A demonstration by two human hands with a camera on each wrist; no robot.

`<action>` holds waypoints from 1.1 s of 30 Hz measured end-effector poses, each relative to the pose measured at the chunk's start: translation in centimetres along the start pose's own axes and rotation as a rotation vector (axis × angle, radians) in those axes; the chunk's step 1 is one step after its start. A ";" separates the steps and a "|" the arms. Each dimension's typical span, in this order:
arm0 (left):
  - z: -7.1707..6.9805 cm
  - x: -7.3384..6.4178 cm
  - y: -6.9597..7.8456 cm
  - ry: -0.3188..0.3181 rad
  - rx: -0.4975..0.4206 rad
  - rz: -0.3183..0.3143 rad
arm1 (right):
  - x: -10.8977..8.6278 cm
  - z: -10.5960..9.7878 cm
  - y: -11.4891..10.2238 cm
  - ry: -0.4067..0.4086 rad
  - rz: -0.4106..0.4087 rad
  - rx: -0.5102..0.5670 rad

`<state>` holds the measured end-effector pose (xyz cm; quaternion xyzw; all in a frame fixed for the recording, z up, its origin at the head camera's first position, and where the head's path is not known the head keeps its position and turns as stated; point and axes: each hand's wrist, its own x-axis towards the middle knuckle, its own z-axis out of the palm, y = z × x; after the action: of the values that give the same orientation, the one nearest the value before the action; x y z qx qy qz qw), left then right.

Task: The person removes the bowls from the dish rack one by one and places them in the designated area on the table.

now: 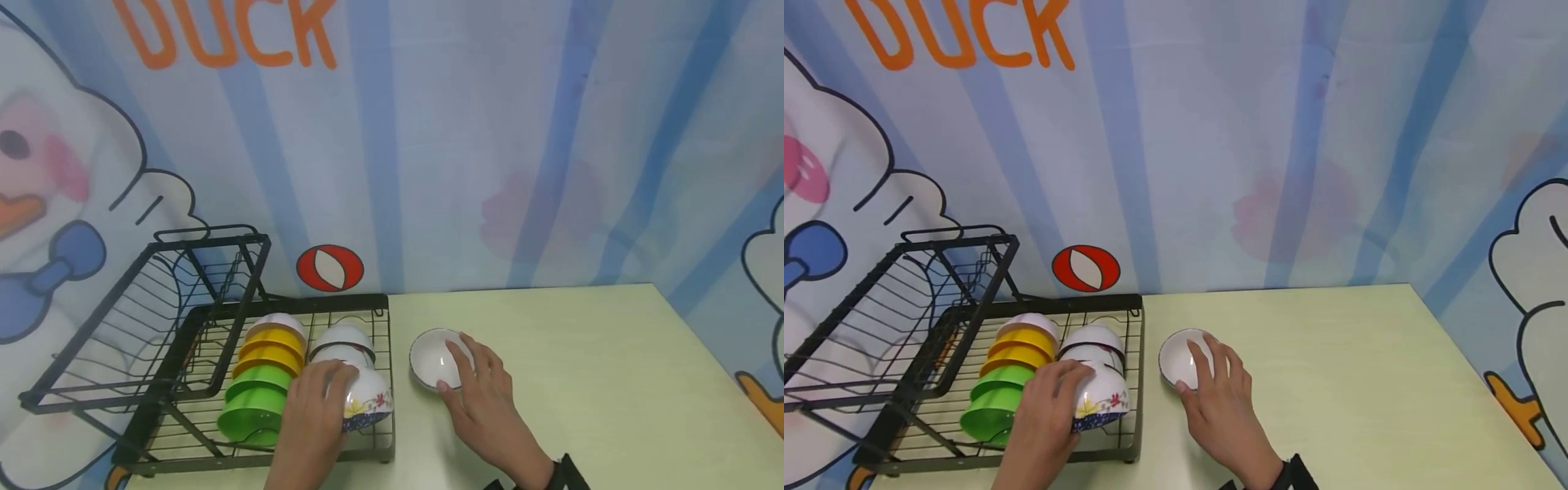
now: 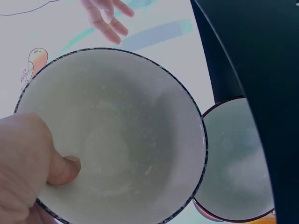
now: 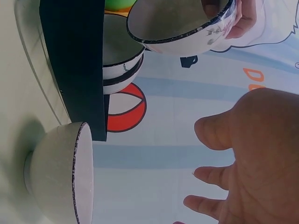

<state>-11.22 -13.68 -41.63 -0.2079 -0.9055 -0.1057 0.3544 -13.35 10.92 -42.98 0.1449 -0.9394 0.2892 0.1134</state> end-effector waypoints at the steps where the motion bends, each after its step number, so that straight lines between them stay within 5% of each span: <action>1: 0.1 0.0 0.0 0.002 -0.004 -0.001 | 0.0 0.0 0.0 0.004 0.000 -0.001; 33: -0.4 0.7 0.5 -0.034 0.014 -0.019 | -0.4 -0.1 -0.3 0.037 -0.044 -0.028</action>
<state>-11.24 -13.12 -40.84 -0.1987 -0.9141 -0.0992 0.3392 -12.89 10.81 -42.82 0.1586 -0.9377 0.2759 0.1392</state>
